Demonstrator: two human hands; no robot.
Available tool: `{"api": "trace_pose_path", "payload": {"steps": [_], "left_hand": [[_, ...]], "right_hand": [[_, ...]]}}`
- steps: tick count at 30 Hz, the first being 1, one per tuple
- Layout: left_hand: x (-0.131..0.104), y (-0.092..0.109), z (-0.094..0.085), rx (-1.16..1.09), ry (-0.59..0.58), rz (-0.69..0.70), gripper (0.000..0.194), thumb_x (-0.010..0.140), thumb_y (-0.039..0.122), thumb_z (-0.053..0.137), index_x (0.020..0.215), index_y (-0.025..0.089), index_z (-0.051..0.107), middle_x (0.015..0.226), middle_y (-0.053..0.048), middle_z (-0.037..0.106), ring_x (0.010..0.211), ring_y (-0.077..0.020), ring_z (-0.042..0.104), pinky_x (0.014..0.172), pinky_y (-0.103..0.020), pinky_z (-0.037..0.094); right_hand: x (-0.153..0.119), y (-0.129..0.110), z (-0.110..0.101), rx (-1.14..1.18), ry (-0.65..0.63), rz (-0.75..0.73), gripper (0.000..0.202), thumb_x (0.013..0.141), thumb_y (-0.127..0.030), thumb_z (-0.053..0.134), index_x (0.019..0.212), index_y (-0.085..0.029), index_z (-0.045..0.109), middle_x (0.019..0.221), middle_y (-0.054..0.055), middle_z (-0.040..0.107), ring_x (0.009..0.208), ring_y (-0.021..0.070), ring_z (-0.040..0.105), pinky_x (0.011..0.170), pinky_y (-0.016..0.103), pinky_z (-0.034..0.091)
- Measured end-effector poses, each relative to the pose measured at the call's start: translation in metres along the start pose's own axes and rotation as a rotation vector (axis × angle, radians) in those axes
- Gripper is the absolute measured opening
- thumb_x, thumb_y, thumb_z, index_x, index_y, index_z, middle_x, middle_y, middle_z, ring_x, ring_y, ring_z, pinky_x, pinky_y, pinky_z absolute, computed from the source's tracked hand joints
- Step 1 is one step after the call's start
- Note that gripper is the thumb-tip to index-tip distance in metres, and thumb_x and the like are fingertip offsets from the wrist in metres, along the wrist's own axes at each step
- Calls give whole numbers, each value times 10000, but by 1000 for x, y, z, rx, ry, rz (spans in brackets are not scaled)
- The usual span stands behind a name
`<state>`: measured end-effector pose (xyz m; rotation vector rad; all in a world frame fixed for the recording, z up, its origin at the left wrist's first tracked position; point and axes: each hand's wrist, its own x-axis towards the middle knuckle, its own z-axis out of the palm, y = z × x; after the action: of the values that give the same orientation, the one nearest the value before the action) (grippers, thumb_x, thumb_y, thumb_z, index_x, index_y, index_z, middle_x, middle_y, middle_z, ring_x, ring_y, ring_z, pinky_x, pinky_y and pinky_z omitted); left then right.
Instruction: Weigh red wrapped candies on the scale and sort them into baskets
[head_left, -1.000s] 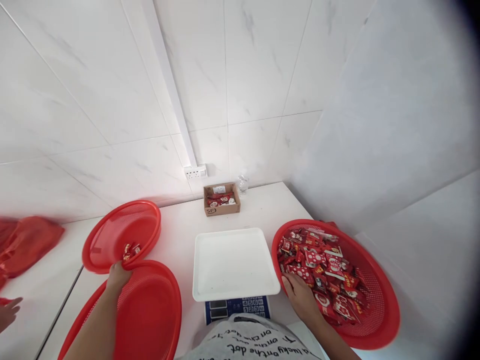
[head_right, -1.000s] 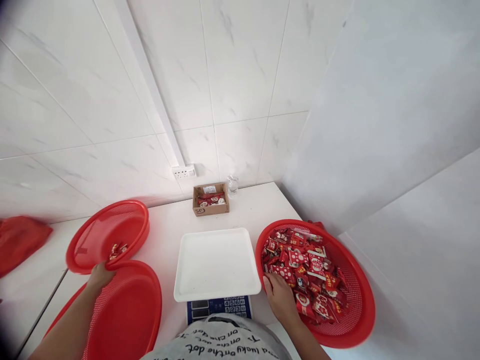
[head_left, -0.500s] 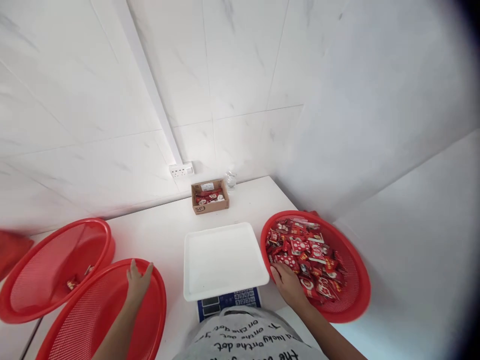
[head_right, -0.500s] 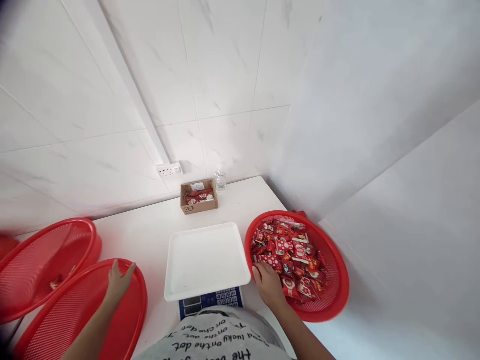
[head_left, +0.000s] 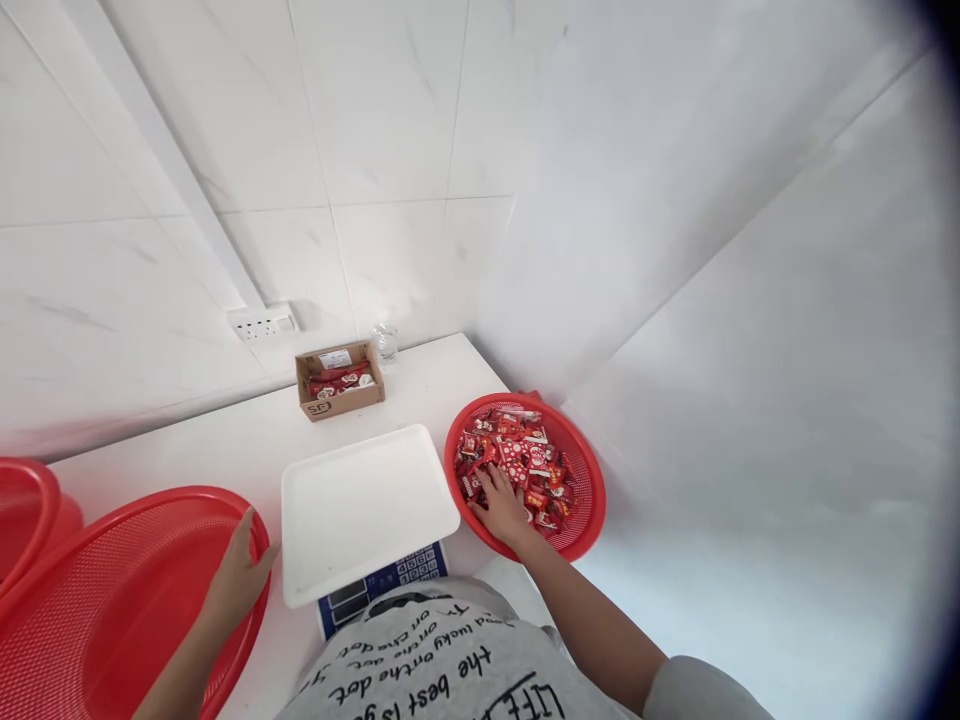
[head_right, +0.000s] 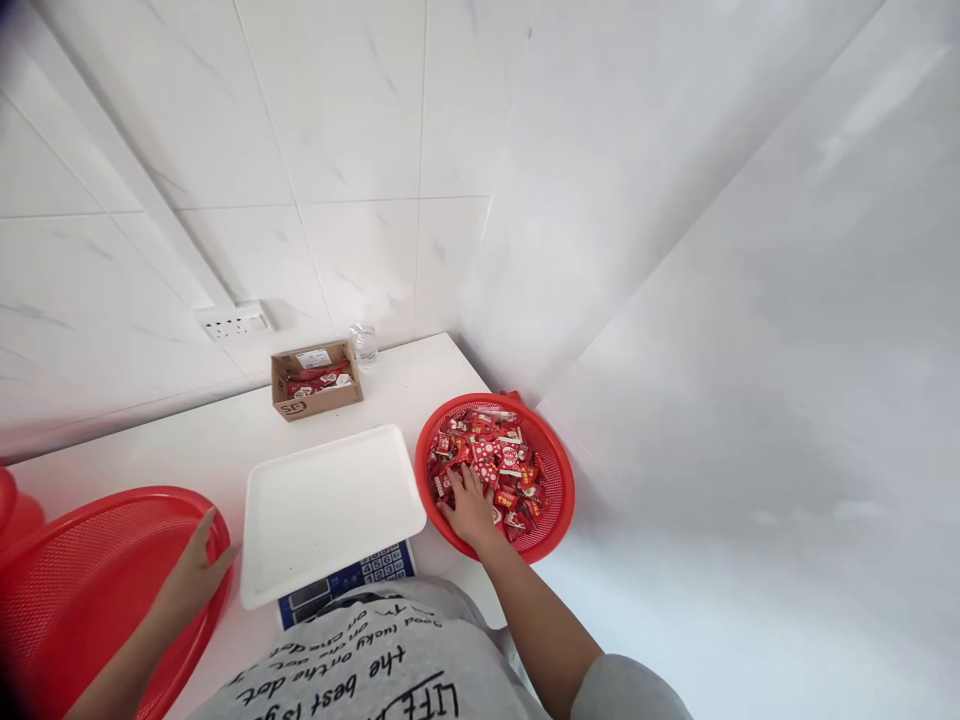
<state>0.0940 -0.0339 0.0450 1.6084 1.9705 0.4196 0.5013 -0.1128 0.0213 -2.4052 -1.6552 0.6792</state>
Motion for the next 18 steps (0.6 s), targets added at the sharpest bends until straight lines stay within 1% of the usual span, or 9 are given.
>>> {"api": "trace_pose_path", "payload": {"steps": [1, 3, 5, 7, 9, 11, 13, 15, 18], "left_hand": [[-2, 3, 0, 44, -9, 29, 664, 823, 443, 433, 1406, 184, 248, 1459, -136, 297, 1321, -308, 299, 1004, -463, 369], [-7, 12, 0, 110, -17, 72, 666, 841, 469, 373, 1412, 162, 221, 1492, -140, 204, 1358, -310, 201, 1027, -486, 331], [-12, 23, 1, 136, 3, 100, 659, 842, 493, 350, 1401, 161, 243, 1494, -138, 188, 1359, -313, 194, 1024, -491, 333], [-16, 34, 3, 139, 25, 137, 637, 843, 491, 343, 1385, 162, 278, 1489, -136, 198, 1362, -305, 187, 1030, -478, 330], [-20, 43, 5, 131, 38, 175, 609, 845, 477, 349, 1367, 166, 311, 1484, -137, 209, 1364, -296, 183, 1031, -467, 333], [-24, 51, 8, 111, 44, 230, 585, 849, 466, 356, 1356, 176, 331, 1475, -140, 227, 1361, -294, 192, 1022, -472, 342], [-27, 56, 12, 89, 56, 289, 563, 855, 462, 360, 1345, 185, 347, 1461, -144, 254, 1354, -296, 210, 1013, -485, 350], [-29, 59, 16, 72, 65, 339, 551, 862, 461, 358, 1336, 179, 361, 1449, -151, 274, 1348, -301, 226, 1017, -496, 343], [-32, 63, 23, 54, 68, 397, 536, 871, 447, 363, 1327, 165, 374, 1437, -160, 294, 1342, -303, 242, 1032, -503, 323]], "right_hand": [[1, 0, -1, -21, 0, -17, 584, 807, -320, 500, 1366, -255, 342, 1491, 86, 219, 1352, 307, 173, 1014, 574, 193], [2, -1, -1, -55, 43, -51, 541, 803, -259, 492, 1333, -255, 386, 1455, 94, 301, 1317, 298, 243, 998, 551, 220], [4, 0, 0, -61, 101, -61, 468, 788, -186, 480, 1252, -244, 477, 1357, 101, 435, 1235, 286, 358, 977, 505, 258], [7, 2, 1, 9, 116, -55, 381, 771, -136, 470, 1131, -220, 562, 1230, 98, 539, 1127, 261, 460, 943, 440, 310], [10, 6, 2, 113, 102, -44, 284, 775, -127, 456, 1004, -196, 610, 1108, 85, 603, 1015, 222, 531, 885, 359, 367], [15, 9, 1, 185, 95, -28, 227, 799, -151, 432, 927, -177, 619, 1009, 78, 637, 921, 192, 568, 819, 299, 403], [19, 13, -3, 204, 115, 5, 230, 825, -190, 406, 926, -160, 611, 953, 82, 649, 866, 187, 585, 777, 284, 422], [22, 17, -9, 215, 147, 44, 265, 838, -223, 386, 982, -144, 595, 960, 100, 645, 866, 202, 588, 771, 299, 430], [23, 18, -20, 217, 208, 63, 354, 847, -255, 376, 1148, -146, 527, 1129, 124, 586, 1011, 219, 548, 855, 324, 411]]}}
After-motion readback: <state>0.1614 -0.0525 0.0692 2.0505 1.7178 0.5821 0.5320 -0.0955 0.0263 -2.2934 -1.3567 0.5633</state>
